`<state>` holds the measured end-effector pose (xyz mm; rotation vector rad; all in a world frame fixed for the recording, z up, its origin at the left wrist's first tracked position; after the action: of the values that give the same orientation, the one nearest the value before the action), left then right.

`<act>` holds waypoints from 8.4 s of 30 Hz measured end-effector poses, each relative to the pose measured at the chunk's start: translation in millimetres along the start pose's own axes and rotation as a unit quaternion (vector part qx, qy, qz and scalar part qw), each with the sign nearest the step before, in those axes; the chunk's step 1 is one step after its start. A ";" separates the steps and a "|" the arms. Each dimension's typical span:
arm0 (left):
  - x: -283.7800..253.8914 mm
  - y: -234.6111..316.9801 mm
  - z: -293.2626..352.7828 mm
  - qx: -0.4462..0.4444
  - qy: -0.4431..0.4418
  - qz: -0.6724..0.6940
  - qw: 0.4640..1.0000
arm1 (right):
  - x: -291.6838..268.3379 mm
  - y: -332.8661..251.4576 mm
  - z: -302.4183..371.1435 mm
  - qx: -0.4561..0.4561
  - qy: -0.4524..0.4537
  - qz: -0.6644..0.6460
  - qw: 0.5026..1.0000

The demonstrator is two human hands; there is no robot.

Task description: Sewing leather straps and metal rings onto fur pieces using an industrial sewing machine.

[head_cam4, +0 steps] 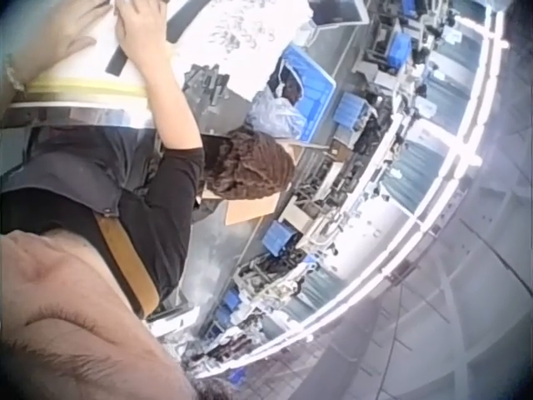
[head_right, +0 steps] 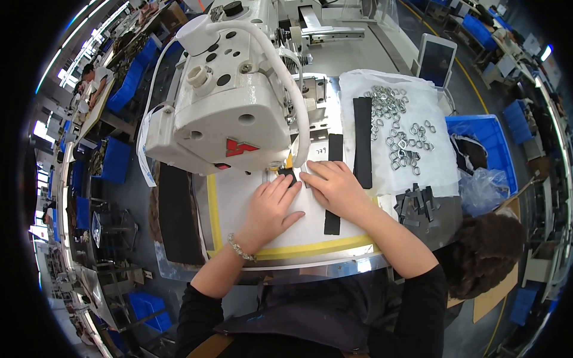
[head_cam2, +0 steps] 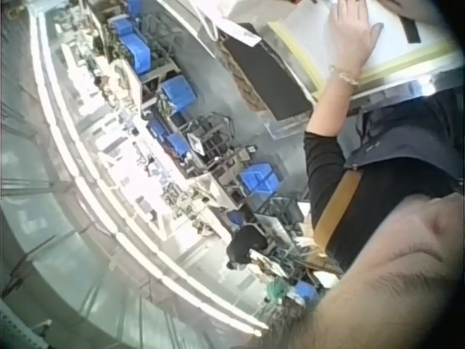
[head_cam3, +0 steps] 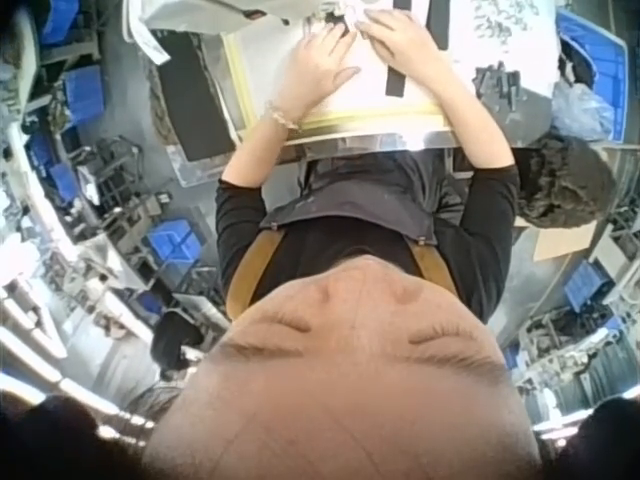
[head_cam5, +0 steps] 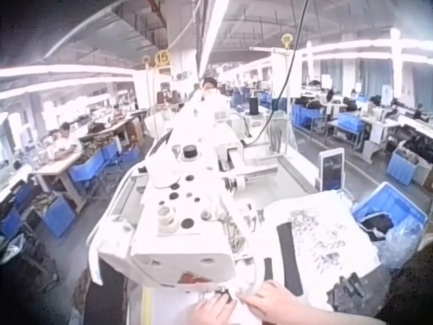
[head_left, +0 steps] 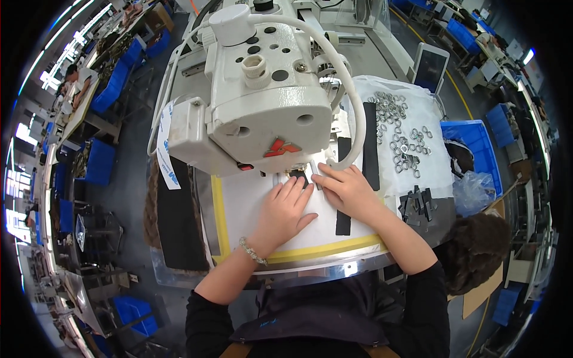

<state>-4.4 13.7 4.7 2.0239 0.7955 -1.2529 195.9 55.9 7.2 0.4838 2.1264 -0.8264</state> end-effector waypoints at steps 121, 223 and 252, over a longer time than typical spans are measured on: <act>1.0 96.8 62.3 0.134 -0.669 0.071 0.728 | -153.9 458.6 358.7 0.704 -0.030 0.318 0.634; -47.1 67.8 110.9 -0.370 0.269 0.631 0.626 | 25.3 -142.2 25.4 0.102 0.150 -0.271 0.945; -65.5 15.2 44.1 0.102 0.105 0.262 0.954 | -15.8 -128.7 30.0 -0.273 0.042 0.237 0.931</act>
<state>-40.9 -40.4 51.8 2.3543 0.1875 -0.8475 147.6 -58.0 56.2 0.6931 2.0689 0.0662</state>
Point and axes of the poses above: each hand's wrist, its own z-axis away from the middle knuckle, its own x-axis out of the palm, y = z × x, the point moved 1 cm from there along -z, towards the middle knuckle, and after that the axes turned 2 degrees about y, right-handed, at the moved point
